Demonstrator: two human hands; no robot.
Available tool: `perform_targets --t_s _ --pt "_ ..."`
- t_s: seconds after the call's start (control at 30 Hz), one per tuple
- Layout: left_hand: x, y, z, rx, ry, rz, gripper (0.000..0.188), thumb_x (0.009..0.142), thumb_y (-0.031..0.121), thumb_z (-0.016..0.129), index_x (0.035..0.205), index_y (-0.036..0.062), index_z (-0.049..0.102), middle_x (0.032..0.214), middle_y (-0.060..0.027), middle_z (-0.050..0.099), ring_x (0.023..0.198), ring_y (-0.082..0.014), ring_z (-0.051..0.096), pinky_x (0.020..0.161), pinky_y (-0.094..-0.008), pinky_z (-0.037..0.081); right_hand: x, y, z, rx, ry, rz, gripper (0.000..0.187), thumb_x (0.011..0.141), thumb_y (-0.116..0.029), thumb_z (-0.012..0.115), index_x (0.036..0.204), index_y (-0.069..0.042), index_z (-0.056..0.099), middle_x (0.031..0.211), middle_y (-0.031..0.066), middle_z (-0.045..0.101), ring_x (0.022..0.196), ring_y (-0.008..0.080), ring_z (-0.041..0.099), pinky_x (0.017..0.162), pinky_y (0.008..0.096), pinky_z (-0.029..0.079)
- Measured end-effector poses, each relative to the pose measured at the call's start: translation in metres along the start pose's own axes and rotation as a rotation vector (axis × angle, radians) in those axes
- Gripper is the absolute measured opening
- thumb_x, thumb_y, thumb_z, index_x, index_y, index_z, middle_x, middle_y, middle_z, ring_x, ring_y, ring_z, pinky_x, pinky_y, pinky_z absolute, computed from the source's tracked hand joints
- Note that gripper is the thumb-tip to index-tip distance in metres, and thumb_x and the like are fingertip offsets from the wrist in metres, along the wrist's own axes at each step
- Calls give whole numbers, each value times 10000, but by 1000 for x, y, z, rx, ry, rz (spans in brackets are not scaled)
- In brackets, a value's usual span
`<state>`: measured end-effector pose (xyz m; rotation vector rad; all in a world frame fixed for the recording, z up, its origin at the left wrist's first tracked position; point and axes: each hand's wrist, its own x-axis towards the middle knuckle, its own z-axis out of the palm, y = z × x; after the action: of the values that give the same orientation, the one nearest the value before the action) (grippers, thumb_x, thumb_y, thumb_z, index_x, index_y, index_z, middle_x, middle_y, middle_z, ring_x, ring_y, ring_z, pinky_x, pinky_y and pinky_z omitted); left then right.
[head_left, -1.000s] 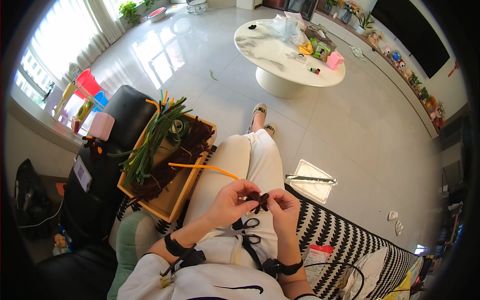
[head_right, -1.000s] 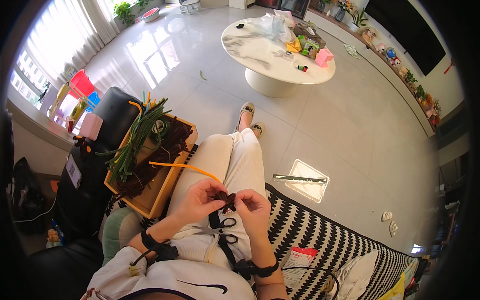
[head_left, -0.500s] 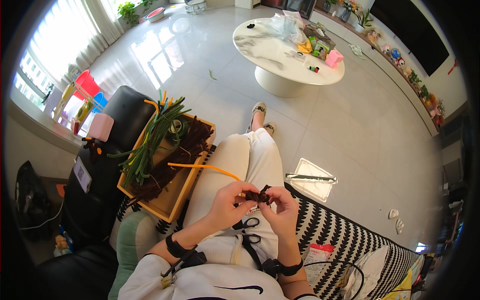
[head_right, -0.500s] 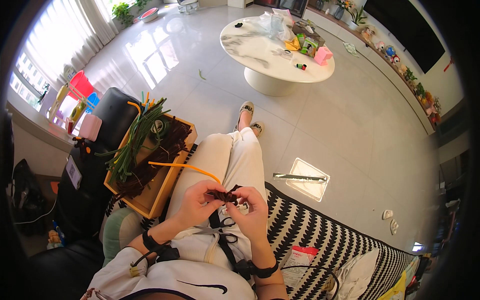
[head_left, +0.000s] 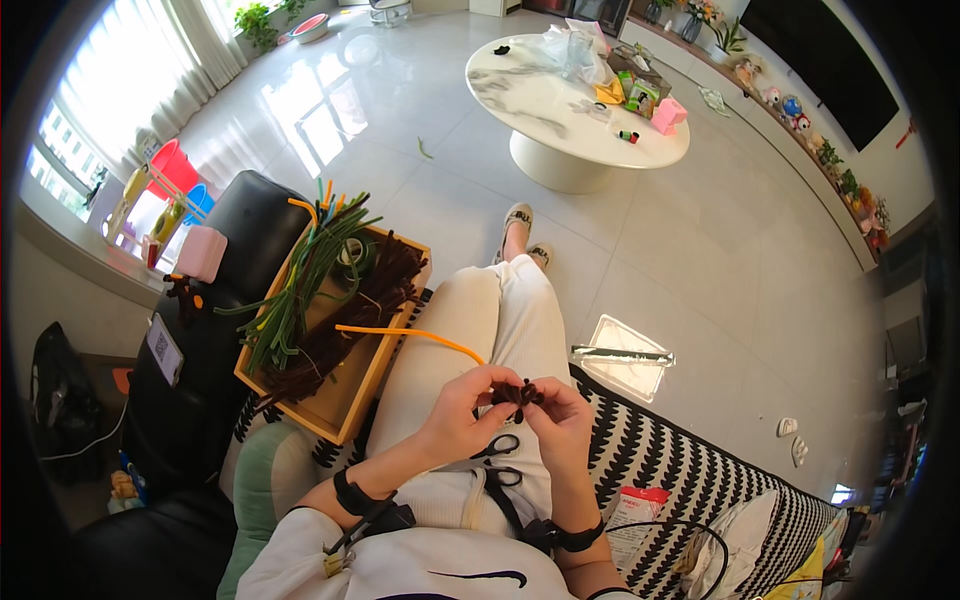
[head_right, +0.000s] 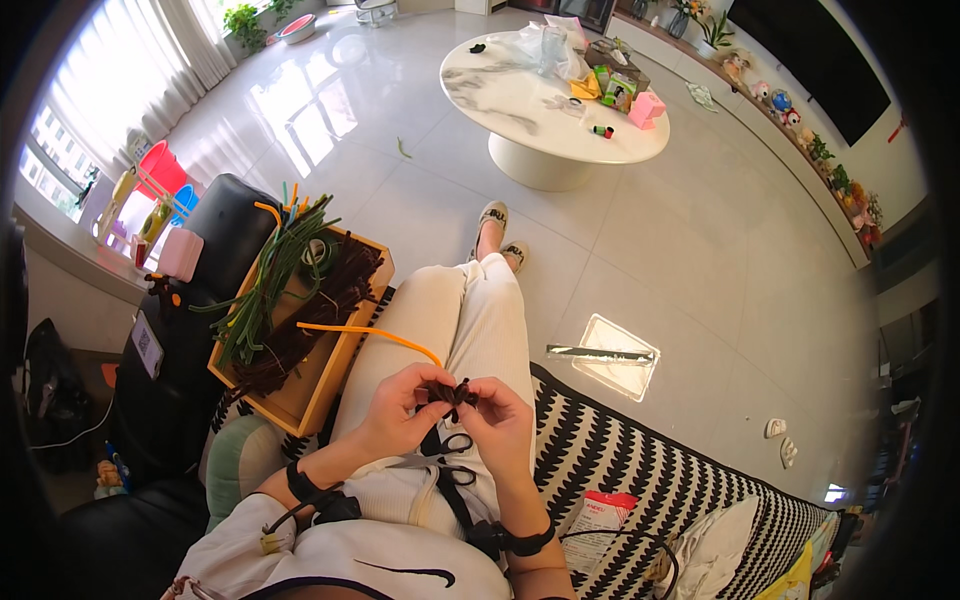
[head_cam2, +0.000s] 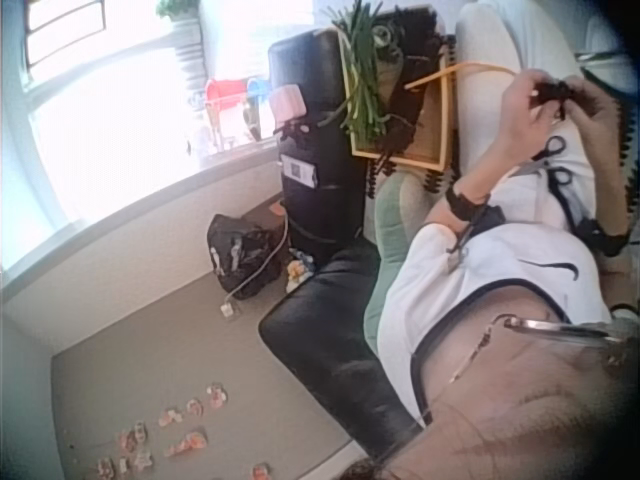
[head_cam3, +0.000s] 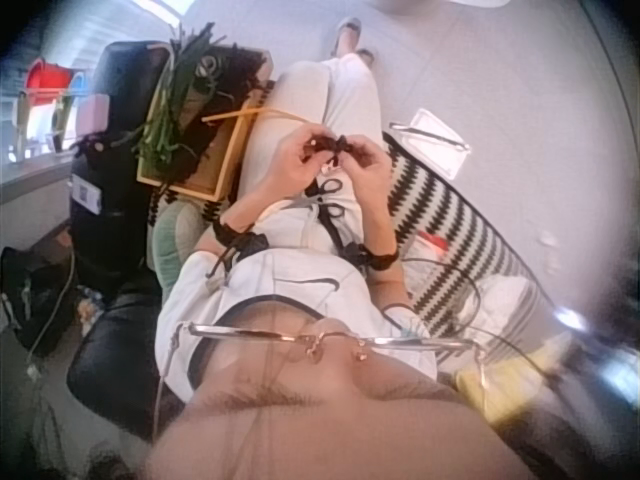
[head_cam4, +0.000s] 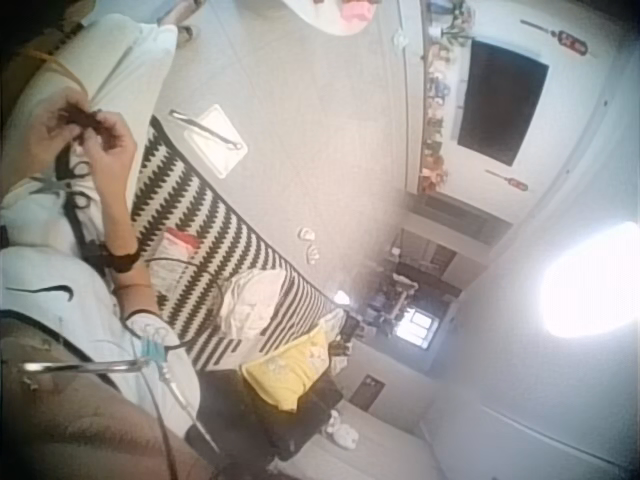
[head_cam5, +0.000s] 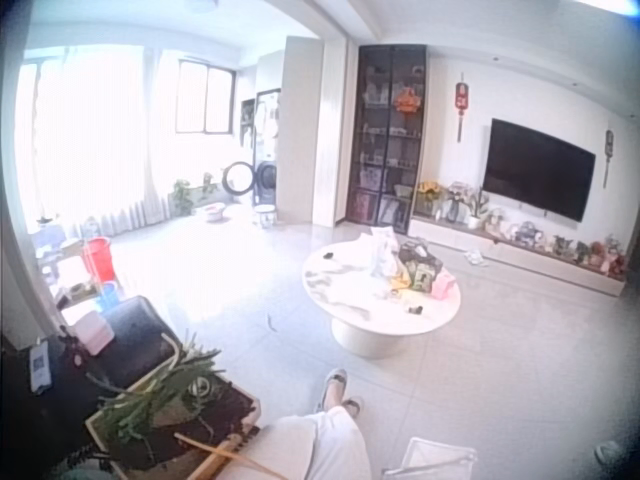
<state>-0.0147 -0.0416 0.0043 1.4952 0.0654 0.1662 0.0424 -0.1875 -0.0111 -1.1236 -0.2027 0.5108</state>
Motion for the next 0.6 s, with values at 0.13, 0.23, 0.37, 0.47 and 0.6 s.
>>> perform_targets --t_s 0.13,0.23,0.37,0.47,0.6 --pt "0 0 1 62 15 19 266 823 -89 575 1077 -35 515 977 -75 569 879 -116 589 790 -245 498 1 9 -2 -36 24 -92 172 779 119 614 933 44 600 928 51 597 866 113 571 768 224 462" --pt "1 3 1 64 15 -7 272 823 -87 576 1081 -31 509 978 -75 571 886 -120 590 788 -246 499 1 7 0 -53 50 -79 145 791 97 617 919 29 607 917 38 605 829 97 566 739 216 457" --pt "2 -1 1 -167 99 -126 314 817 -98 573 1105 -15 481 994 -70 571 917 -129 589 787 -249 501 -1 2 4 33 97 -51 158 782 109 619 926 47 605 950 67 598 858 109 572 732 218 484" --pt "3 -8 -1 -239 101 -62 326 828 -82 564 1129 7 474 1000 -65 579 874 -123 589 770 -261 515 0 -2 5 -7 1 -102 163 792 111 604 941 46 609 959 76 592 856 118 580 753 232 497" --pt "5 -6 -5 -493 79 -182 304 850 -64 551 1130 22 470 1013 -69 581 907 -132 594 789 -274 518 3 2 -3 -78 11 -159 194 792 118 599 971 47 623 973 78 584 873 133 582 770 237 504"
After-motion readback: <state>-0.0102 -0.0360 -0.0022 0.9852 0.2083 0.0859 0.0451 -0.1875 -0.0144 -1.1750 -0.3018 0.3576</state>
